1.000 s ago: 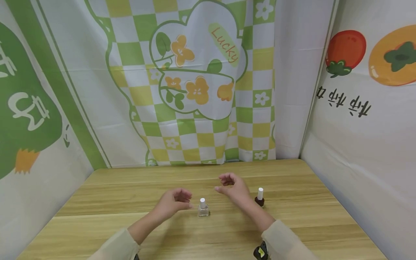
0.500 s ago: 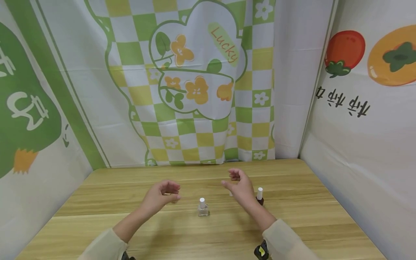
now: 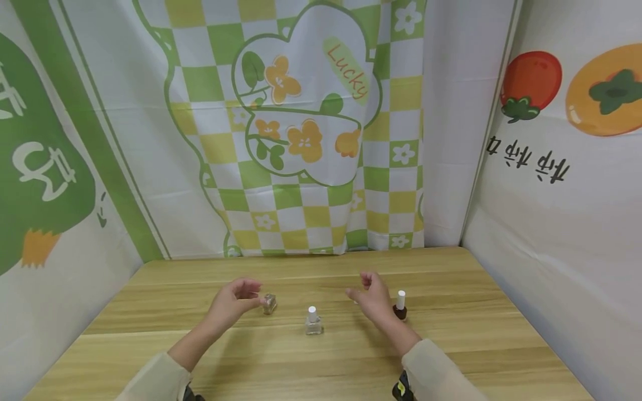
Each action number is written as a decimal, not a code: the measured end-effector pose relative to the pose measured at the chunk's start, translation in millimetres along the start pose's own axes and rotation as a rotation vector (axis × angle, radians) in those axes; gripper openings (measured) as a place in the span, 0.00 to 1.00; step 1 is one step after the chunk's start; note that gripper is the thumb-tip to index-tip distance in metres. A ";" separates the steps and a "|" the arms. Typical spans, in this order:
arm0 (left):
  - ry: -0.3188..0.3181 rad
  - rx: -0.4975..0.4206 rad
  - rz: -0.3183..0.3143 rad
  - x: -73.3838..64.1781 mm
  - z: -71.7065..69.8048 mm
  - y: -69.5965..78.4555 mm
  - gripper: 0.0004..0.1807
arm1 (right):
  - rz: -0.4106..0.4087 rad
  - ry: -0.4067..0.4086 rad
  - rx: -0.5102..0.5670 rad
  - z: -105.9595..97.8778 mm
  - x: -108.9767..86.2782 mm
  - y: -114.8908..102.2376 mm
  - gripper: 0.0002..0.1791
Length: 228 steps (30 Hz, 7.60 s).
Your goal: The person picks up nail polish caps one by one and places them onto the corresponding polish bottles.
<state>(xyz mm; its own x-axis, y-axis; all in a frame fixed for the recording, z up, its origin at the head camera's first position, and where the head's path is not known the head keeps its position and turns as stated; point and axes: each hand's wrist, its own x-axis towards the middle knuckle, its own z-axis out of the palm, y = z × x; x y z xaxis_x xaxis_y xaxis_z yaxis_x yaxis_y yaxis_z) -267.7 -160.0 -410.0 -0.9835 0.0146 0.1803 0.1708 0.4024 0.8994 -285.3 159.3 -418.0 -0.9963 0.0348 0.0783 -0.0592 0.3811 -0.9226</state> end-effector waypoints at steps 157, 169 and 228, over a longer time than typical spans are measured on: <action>-0.231 -0.249 0.117 -29.7 35.1 44.7 0.14 | -0.218 -0.235 -0.057 -5.7 -37.4 -53.6 0.08; -0.322 -0.196 0.153 -43.5 42.3 50.1 0.14 | -0.366 -0.322 -0.081 -7.5 -50.2 -56.5 0.10; -0.376 -0.130 0.238 -52.6 50.3 51.6 0.12 | -0.627 -0.418 -0.239 -18.7 -59.6 -67.1 0.07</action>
<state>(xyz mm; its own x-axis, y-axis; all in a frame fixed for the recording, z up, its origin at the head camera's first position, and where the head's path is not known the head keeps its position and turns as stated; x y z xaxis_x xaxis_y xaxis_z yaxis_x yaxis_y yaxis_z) -210.1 -93.9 -393.1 -0.8654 0.4329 0.2525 0.3769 0.2301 0.8972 -220.8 148.9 -353.6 -0.7252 -0.5839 0.3649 -0.6497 0.4048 -0.6434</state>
